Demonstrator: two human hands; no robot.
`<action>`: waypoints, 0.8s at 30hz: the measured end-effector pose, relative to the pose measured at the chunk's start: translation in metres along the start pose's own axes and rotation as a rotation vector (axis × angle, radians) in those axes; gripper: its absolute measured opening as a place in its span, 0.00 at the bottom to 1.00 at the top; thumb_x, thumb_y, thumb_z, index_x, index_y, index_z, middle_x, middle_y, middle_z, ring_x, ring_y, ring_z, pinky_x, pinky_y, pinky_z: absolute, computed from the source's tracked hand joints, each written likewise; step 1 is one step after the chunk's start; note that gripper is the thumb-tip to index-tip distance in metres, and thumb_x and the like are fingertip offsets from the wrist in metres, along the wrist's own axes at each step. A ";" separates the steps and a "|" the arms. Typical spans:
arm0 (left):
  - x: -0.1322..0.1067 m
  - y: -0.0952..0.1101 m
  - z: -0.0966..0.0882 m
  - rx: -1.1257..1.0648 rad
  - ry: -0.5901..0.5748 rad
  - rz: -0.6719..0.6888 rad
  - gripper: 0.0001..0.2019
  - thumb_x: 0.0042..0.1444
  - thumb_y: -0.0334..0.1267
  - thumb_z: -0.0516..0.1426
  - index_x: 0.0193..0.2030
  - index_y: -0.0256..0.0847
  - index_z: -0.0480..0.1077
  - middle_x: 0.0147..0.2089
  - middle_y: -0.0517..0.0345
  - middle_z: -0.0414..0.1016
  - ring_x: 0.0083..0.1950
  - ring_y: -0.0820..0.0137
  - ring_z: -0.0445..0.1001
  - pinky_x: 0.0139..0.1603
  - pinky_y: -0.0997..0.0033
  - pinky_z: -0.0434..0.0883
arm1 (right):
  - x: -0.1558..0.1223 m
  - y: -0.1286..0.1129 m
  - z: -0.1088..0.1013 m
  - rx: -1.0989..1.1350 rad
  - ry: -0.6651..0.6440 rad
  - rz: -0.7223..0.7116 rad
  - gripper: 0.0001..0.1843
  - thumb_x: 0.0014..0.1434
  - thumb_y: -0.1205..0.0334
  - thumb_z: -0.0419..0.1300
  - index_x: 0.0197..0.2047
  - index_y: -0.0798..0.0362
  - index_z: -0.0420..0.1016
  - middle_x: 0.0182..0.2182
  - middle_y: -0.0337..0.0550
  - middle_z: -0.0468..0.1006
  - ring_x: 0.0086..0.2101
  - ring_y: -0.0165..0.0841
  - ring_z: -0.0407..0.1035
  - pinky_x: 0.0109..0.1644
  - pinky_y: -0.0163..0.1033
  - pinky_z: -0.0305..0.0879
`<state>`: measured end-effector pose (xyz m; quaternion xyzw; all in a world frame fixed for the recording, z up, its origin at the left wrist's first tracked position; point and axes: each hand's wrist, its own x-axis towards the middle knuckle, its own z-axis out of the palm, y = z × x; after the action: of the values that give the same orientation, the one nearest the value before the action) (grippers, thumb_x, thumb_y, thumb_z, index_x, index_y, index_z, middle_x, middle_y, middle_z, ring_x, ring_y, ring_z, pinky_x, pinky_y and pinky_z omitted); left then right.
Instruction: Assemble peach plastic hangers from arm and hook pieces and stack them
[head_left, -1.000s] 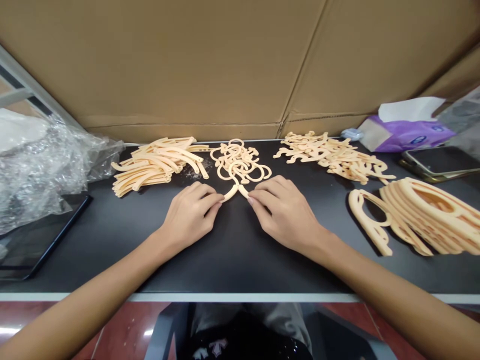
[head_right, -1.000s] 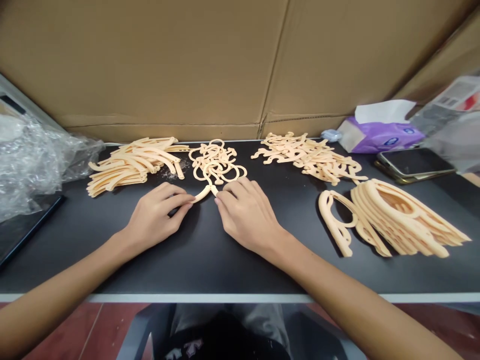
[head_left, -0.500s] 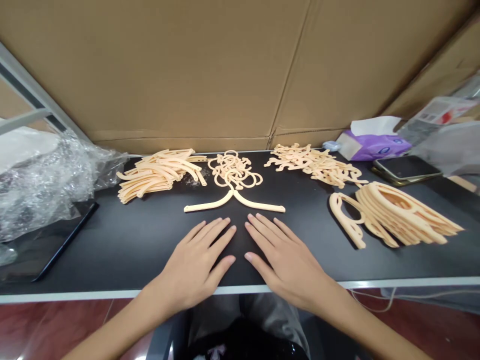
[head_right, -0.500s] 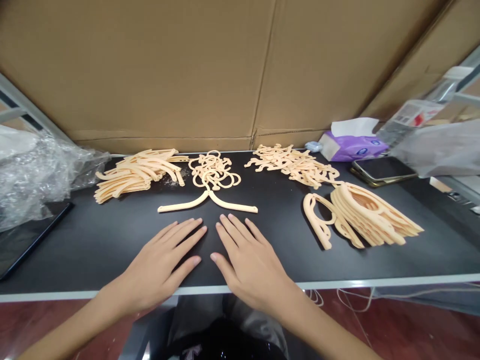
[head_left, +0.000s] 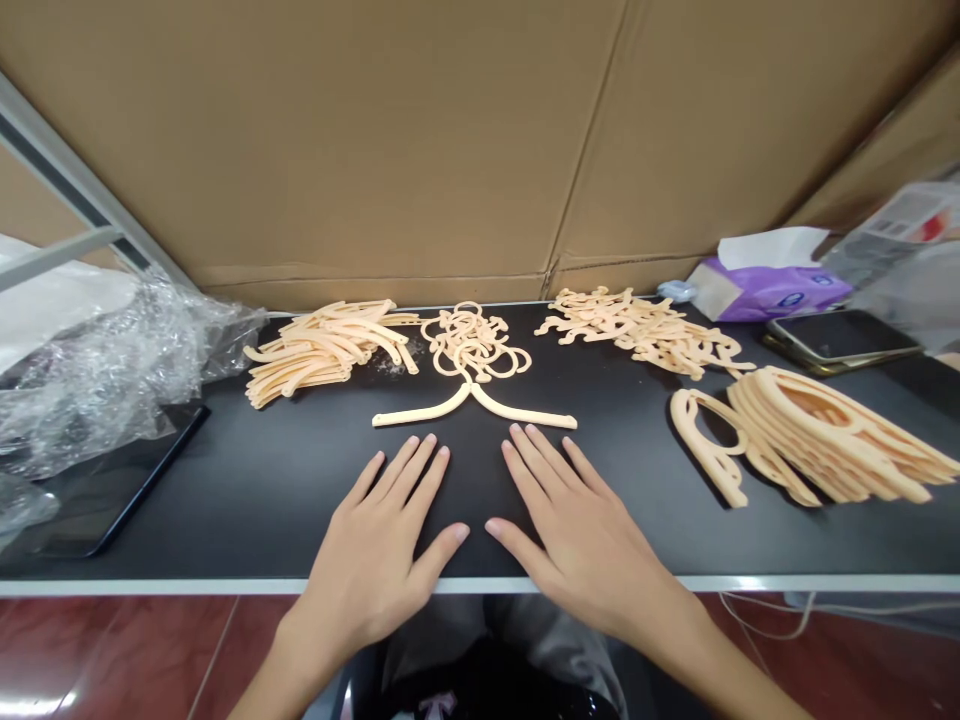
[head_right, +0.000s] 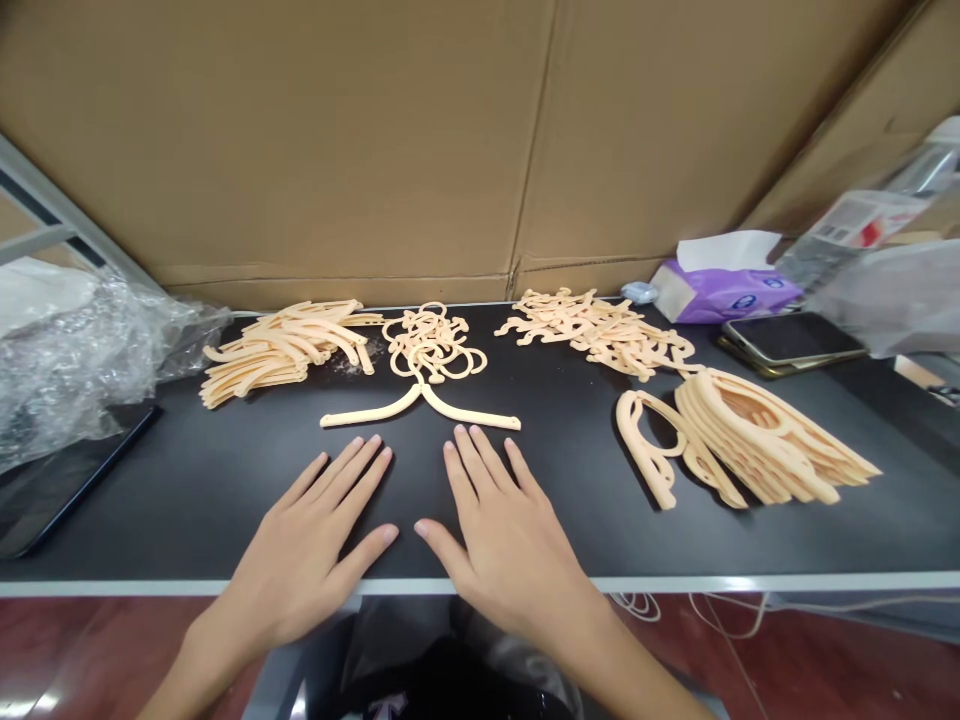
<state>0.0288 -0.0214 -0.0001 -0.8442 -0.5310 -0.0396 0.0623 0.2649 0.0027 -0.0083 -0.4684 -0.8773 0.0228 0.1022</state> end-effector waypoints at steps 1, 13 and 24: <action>0.000 0.000 0.000 0.004 0.001 0.006 0.34 0.69 0.56 0.46 0.76 0.40 0.49 0.76 0.52 0.51 0.75 0.56 0.56 0.72 0.45 0.61 | 0.000 0.000 0.000 -0.005 -0.001 -0.002 0.39 0.70 0.41 0.43 0.72 0.64 0.57 0.71 0.57 0.53 0.71 0.48 0.48 0.72 0.61 0.51; 0.000 0.000 0.000 -0.030 0.011 0.004 0.34 0.68 0.55 0.48 0.75 0.40 0.51 0.76 0.50 0.53 0.75 0.53 0.56 0.71 0.43 0.61 | 0.001 -0.002 -0.001 0.012 0.008 -0.005 0.38 0.70 0.43 0.44 0.71 0.64 0.58 0.71 0.57 0.54 0.71 0.48 0.49 0.71 0.62 0.52; -0.001 -0.001 0.001 -0.021 0.019 0.015 0.34 0.68 0.55 0.49 0.75 0.40 0.50 0.76 0.50 0.52 0.75 0.54 0.56 0.71 0.45 0.61 | 0.001 -0.002 -0.003 0.009 0.007 -0.006 0.38 0.70 0.43 0.44 0.71 0.64 0.59 0.70 0.57 0.55 0.70 0.49 0.51 0.71 0.63 0.54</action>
<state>0.0270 -0.0218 -0.0009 -0.8483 -0.5236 -0.0528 0.0589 0.2633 0.0018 -0.0054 -0.4653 -0.8782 0.0246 0.1075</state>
